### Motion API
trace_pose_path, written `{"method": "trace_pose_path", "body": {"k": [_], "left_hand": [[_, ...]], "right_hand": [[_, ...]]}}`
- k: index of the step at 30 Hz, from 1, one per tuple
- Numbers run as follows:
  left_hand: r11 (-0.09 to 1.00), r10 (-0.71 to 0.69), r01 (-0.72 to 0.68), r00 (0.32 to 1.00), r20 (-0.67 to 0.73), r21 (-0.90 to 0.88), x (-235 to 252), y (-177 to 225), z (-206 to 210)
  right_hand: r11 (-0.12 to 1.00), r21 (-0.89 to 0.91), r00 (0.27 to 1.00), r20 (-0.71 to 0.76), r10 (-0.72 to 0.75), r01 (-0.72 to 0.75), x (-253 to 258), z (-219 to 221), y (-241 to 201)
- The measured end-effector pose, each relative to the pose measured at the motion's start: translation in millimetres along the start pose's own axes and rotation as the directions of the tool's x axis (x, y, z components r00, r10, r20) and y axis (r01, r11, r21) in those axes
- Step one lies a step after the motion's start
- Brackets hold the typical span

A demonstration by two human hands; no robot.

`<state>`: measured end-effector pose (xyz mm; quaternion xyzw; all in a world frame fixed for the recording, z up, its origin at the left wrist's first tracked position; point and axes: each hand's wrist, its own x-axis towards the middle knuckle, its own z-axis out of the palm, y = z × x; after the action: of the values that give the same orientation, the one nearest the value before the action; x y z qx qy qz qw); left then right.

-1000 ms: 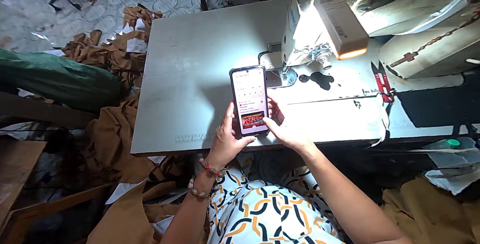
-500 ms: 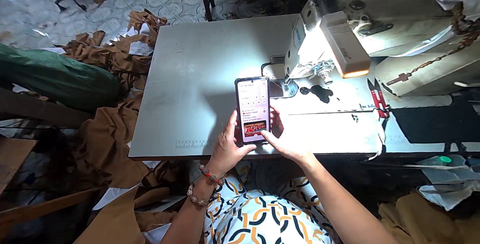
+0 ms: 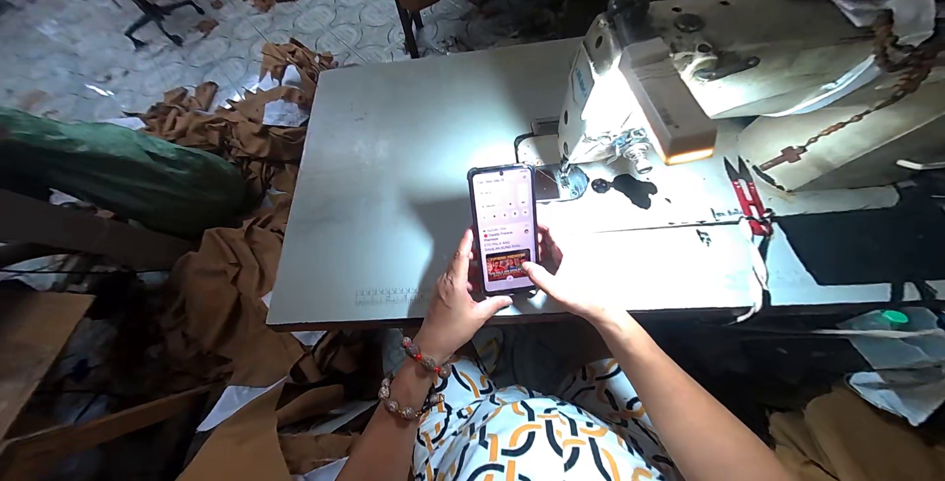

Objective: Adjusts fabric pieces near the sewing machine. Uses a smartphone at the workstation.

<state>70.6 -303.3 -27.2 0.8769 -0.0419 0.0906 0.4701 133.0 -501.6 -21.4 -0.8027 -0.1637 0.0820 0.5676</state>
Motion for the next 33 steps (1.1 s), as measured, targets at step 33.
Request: {"method": "trace_pose_path", "body": {"k": [33], "left_hand": [[0.998, 0.049, -0.048, 0.997, 0.06, -0.028, 1.1, 19.6, -9.9]], "right_hand": [[0.992, 0.115, 0.987, -0.158, -0.023, 0.042, 4.4, 14.3, 3.9]]}}
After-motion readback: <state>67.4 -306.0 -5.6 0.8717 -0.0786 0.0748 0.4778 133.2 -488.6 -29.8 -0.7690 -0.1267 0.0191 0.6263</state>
